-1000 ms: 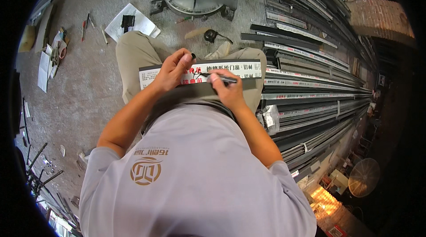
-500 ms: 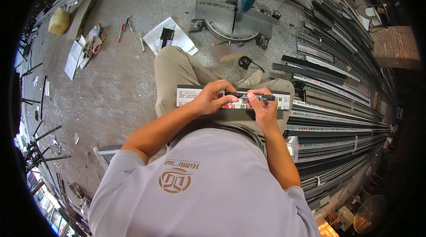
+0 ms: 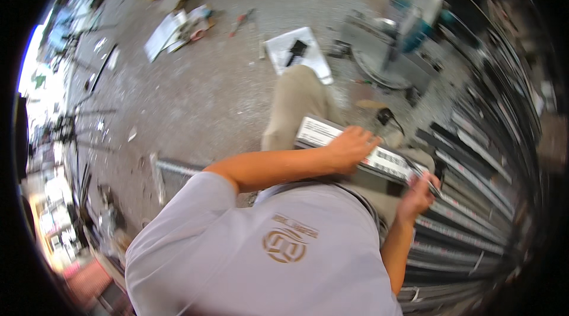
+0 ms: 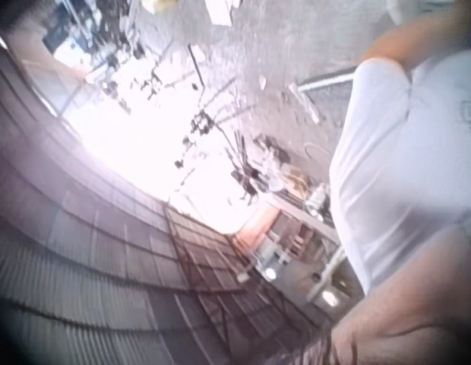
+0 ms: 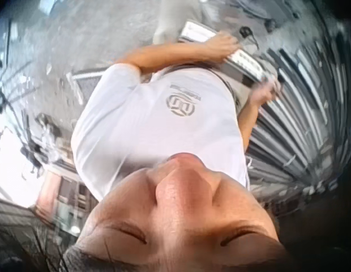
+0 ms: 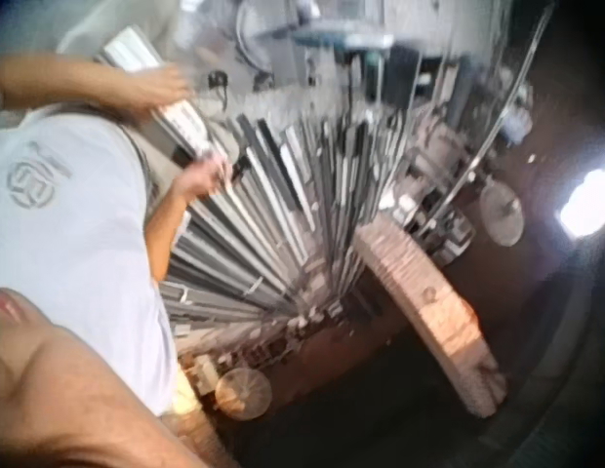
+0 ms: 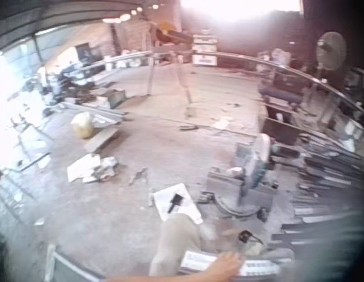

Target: The person sits on the floor in a workshop and measures metal profiles with a tape measure, marks them with a pen, and cuts them using a miter saw. The person repeats this process for multiple profiles, placing the cut pieces aside.

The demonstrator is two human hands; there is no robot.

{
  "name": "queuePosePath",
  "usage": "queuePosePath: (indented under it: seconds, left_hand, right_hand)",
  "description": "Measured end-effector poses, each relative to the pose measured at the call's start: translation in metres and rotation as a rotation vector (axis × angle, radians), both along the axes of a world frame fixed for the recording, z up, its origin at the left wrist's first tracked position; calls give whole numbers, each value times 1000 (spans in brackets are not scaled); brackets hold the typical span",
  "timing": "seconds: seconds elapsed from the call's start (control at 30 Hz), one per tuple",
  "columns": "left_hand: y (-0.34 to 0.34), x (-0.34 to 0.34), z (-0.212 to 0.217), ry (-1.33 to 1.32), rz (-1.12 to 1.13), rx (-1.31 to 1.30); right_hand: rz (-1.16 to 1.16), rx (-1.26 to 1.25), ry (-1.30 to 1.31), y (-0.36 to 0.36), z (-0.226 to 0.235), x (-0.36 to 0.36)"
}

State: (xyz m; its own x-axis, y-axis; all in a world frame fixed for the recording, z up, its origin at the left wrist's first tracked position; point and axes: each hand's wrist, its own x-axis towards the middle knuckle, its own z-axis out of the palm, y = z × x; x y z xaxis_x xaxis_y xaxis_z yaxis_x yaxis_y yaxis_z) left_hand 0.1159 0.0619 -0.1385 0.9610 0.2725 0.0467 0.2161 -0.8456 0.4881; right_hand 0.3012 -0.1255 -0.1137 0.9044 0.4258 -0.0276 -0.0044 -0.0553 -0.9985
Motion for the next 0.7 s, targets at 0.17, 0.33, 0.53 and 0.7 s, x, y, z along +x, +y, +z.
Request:
queuePosePath:
  seconds: [0.17,0.33,0.53,0.7]
  left_hand:
    - [36,-46,35,6,150,-62]
    - [85,-170,30,-23,634,-113]
    - [72,-318,-89,-8,1503,-407]
    - [12,-449,-256,-519,2203,-861]
  right_hand:
    - [-133,-102,-131,-16,17,29]
    - [-17,-285,-263,-1,3,34]
    - [281,-430,-357,41,-26,20]
    - [437,-412,-422,78,-19,13]
